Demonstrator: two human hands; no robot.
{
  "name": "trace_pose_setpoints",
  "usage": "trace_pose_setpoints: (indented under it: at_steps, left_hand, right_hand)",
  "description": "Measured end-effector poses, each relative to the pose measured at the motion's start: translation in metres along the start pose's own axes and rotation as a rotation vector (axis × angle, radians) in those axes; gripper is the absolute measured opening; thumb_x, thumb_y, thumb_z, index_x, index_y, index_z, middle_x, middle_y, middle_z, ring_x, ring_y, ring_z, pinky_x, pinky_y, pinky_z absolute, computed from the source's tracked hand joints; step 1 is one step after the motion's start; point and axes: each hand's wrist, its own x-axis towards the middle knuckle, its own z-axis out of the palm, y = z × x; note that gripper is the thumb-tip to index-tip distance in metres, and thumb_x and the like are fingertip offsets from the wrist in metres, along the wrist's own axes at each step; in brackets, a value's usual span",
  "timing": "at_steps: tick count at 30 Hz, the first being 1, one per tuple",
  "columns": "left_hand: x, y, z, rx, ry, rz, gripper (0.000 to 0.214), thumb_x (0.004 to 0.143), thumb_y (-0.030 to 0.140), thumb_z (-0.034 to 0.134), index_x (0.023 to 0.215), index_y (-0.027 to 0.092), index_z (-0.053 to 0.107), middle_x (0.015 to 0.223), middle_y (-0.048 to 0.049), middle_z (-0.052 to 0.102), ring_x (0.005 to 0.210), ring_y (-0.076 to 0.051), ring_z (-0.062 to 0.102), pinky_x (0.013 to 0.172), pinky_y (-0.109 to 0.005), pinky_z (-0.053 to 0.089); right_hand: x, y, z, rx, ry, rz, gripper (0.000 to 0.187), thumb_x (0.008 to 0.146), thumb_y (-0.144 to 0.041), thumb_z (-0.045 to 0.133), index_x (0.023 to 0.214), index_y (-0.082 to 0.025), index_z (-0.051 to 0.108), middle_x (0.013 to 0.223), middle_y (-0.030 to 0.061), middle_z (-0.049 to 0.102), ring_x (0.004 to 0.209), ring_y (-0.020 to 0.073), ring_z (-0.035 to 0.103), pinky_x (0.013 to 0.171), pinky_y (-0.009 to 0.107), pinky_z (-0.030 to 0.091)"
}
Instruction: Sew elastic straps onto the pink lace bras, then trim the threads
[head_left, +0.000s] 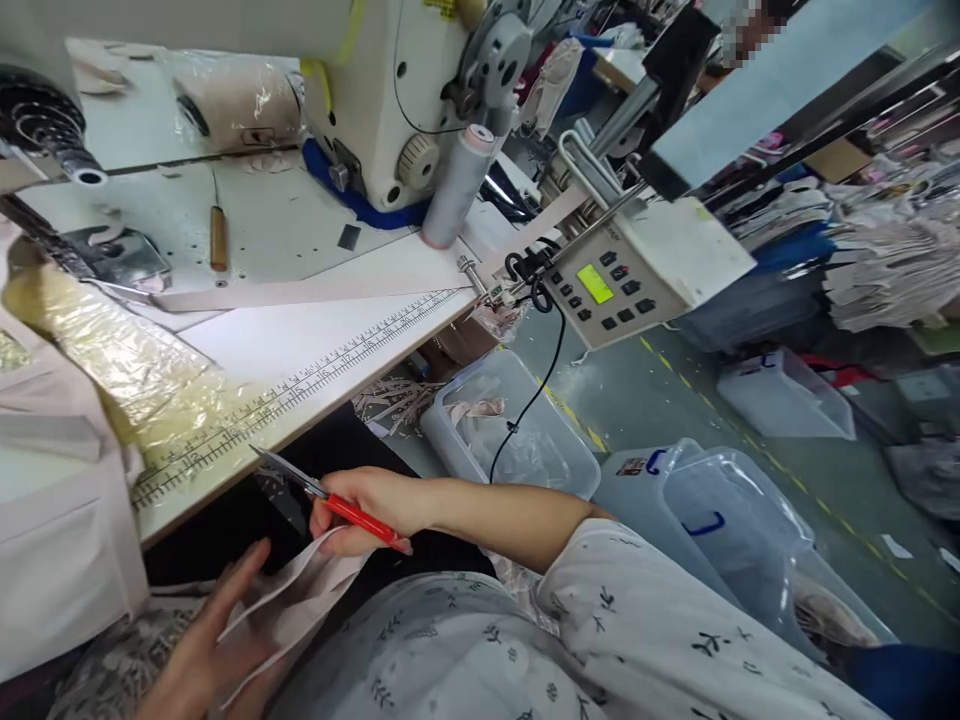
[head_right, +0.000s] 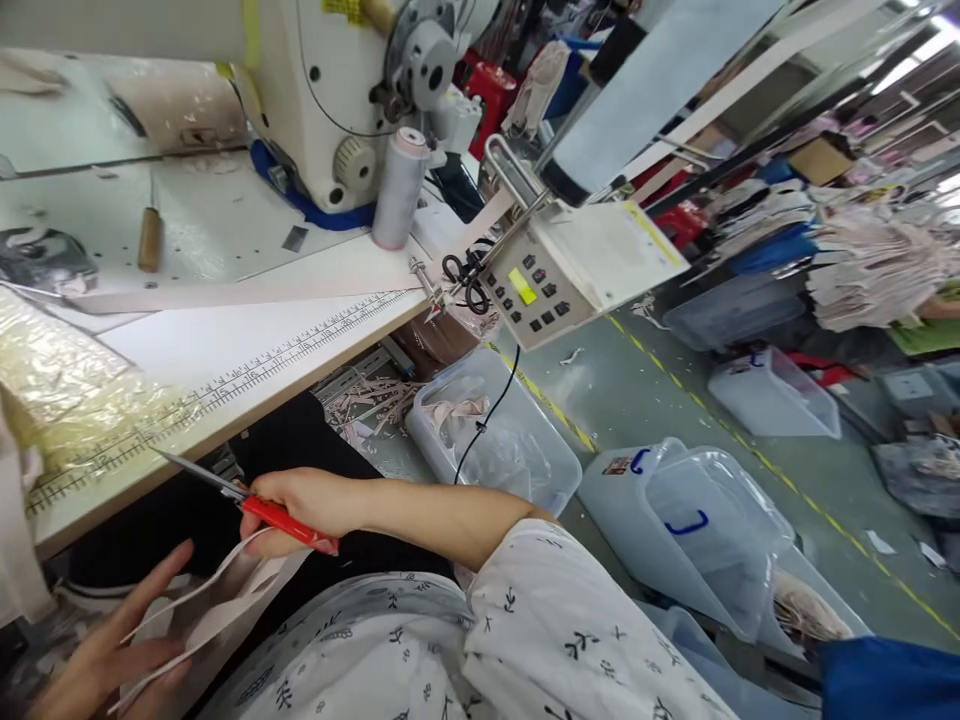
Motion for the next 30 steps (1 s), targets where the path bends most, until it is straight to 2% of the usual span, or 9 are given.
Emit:
trace_pose_setpoints:
  at_steps: [4,7,10,13,16,18,22,25,30]
  left_hand:
    - [0.006,-0.007,0.002,-0.152,-0.025,-0.067,0.014,0.086,0.024,0.053,0.093,0.030,0.063,0.120,0.0009,0.065,0.118,-0.021,0.057,0.109,-0.035,0.038]
    - [0.009,-0.007,-0.003,-0.068,-0.106,-0.123,0.010,0.084,0.026,0.058,0.091,0.028,0.065,0.090,-0.0002,0.071,0.089,-0.019,0.067,0.084,-0.029,0.054]
    - [0.013,0.002,-0.006,0.051,-0.063,-0.109,0.010,0.085,0.031,0.058,0.083,0.024,0.065,0.078,-0.0019,0.069,0.070,-0.016,0.066,0.063,-0.022,0.054]
    - [0.016,0.015,0.001,0.178,-0.092,0.021,0.018,0.088,0.027,0.051,0.080,0.022,0.067,0.076,-0.0041,0.071,0.068,-0.016,0.066,0.062,-0.023,0.055]
    - [0.016,0.023,0.011,0.241,-0.166,0.125,0.026,0.090,0.021,0.045,0.078,0.021,0.068,0.076,-0.0050,0.072,0.064,-0.016,0.066,0.063,-0.026,0.055]
    - [0.014,0.023,0.015,0.201,-0.138,0.110,0.025,0.090,0.020,0.045,0.079,0.020,0.067,0.075,-0.0049,0.071,0.064,-0.016,0.066,0.062,-0.025,0.055]
    - [0.009,0.015,0.011,0.063,0.005,-0.061,0.013,0.087,0.021,0.054,0.079,0.020,0.064,0.072,-0.0023,0.068,0.067,-0.014,0.066,0.060,-0.020,0.053]
    - [0.004,0.010,0.006,-0.035,0.023,-0.225,0.011,0.084,0.024,0.056,0.076,0.022,0.063,0.073,-0.0003,0.068,0.067,-0.014,0.065,0.061,-0.020,0.051]
    - [-0.008,0.009,0.004,-0.146,0.068,-0.753,0.016,0.081,0.040,0.059,0.082,0.024,0.058,0.072,0.0008,0.065,0.066,-0.017,0.061,0.064,-0.025,0.049]
  right_hand:
    - [-0.003,0.008,0.001,0.069,-0.094,-0.026,0.034,0.072,-0.038,0.077,0.084,-0.017,0.053,0.064,-0.0077,0.052,0.044,0.0048,0.042,0.041,0.016,0.033]
    - [-0.006,0.007,-0.002,0.000,-0.140,0.049,0.042,0.069,-0.046,0.079,0.085,-0.018,0.052,0.061,-0.0090,0.049,0.042,0.0054,0.040,0.040,0.017,0.032]
    - [-0.003,0.002,-0.005,-0.329,-0.131,0.151,0.037,0.068,-0.035,0.081,0.078,-0.018,0.051,0.063,-0.0080,0.049,0.052,0.0076,0.045,0.046,0.017,0.035]
    - [0.005,0.000,0.000,-0.724,-0.103,0.227,0.024,0.070,-0.019,0.076,0.078,-0.016,0.053,0.072,-0.0018,0.056,0.064,0.0138,0.054,0.053,0.021,0.038]
    - [0.011,0.002,0.011,-0.849,-0.009,0.238,0.026,0.069,-0.007,0.068,0.091,-0.013,0.056,0.091,0.0097,0.061,0.085,0.0244,0.058,0.065,0.028,0.041]
    - [0.014,0.004,0.016,-0.868,0.041,0.241,0.032,0.068,-0.006,0.068,0.096,-0.013,0.056,0.098,0.0125,0.061,0.093,0.0269,0.057,0.070,0.030,0.042]
    - [0.016,0.006,0.013,-0.817,0.088,0.271,0.019,0.073,-0.014,0.068,0.088,-0.015,0.056,0.087,0.0063,0.061,0.076,0.0198,0.056,0.062,0.026,0.039]
    - [0.013,0.006,0.006,-0.737,0.048,0.273,0.021,0.072,-0.020,0.074,0.077,-0.016,0.054,0.074,0.0000,0.059,0.065,0.0142,0.052,0.055,0.022,0.036]
    - [0.000,0.008,0.000,-0.311,-0.079,0.155,0.047,0.062,-0.051,0.081,0.078,-0.017,0.053,0.073,-0.0028,0.059,0.060,0.0107,0.050,0.054,0.021,0.040]
